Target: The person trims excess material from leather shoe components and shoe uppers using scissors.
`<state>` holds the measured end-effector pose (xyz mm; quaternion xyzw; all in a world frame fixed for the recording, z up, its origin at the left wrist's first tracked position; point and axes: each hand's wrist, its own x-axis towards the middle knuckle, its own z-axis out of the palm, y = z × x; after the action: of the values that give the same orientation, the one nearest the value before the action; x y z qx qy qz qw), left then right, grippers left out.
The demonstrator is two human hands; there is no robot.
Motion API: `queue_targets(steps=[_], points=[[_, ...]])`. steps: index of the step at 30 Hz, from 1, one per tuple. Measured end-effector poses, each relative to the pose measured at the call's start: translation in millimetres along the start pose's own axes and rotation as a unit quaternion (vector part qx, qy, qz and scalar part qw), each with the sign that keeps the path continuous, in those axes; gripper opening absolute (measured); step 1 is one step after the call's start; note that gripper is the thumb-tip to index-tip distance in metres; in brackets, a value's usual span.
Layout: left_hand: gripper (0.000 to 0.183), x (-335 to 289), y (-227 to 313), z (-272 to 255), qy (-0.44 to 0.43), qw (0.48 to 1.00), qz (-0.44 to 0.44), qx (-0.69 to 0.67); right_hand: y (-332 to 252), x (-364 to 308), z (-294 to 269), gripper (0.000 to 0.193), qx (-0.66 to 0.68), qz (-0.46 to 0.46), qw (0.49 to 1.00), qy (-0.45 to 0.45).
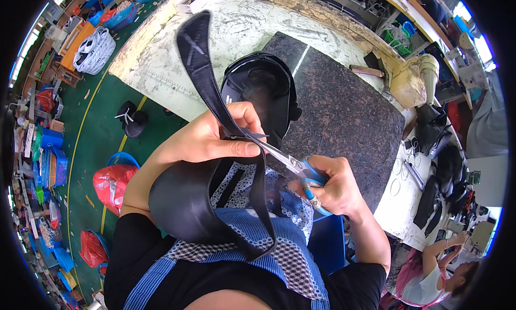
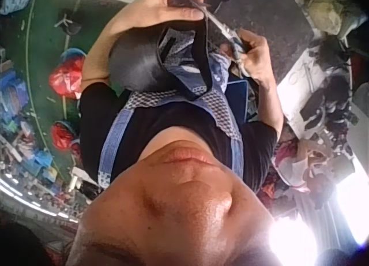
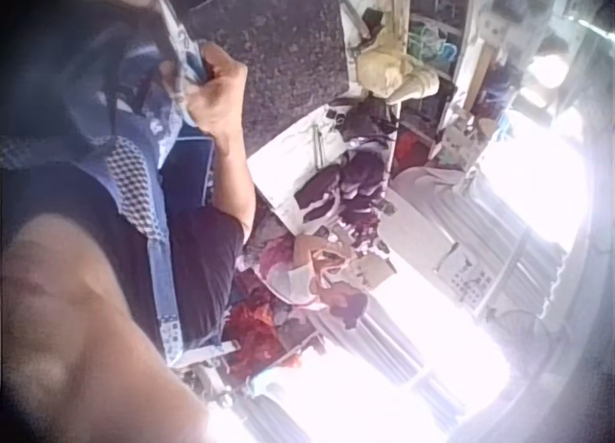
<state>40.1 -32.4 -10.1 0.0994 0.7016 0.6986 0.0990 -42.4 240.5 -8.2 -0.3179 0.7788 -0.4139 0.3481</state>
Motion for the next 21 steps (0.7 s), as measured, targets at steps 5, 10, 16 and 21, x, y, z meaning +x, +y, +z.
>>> queue_targets(steps=[5,10,16,21], points=[[0.027,-5,-2,-7,0.009,0.997,0.009,-0.071,-2,1,7,0.025,0.038,0.002,0.999,0.023],[0.022,-5,9,-22,0.057,0.975,0.144,0.16,-6,8,1,0.027,0.019,-0.037,0.999,-0.004],[0.033,-9,19,-23,0.064,0.942,0.222,0.243,-18,14,-9,0.032,-0.144,-0.175,0.973,0.031],[0.034,-14,20,-19,0.074,0.933,0.227,0.269,-19,19,-11,0.038,-0.217,-0.246,0.939,0.101]])
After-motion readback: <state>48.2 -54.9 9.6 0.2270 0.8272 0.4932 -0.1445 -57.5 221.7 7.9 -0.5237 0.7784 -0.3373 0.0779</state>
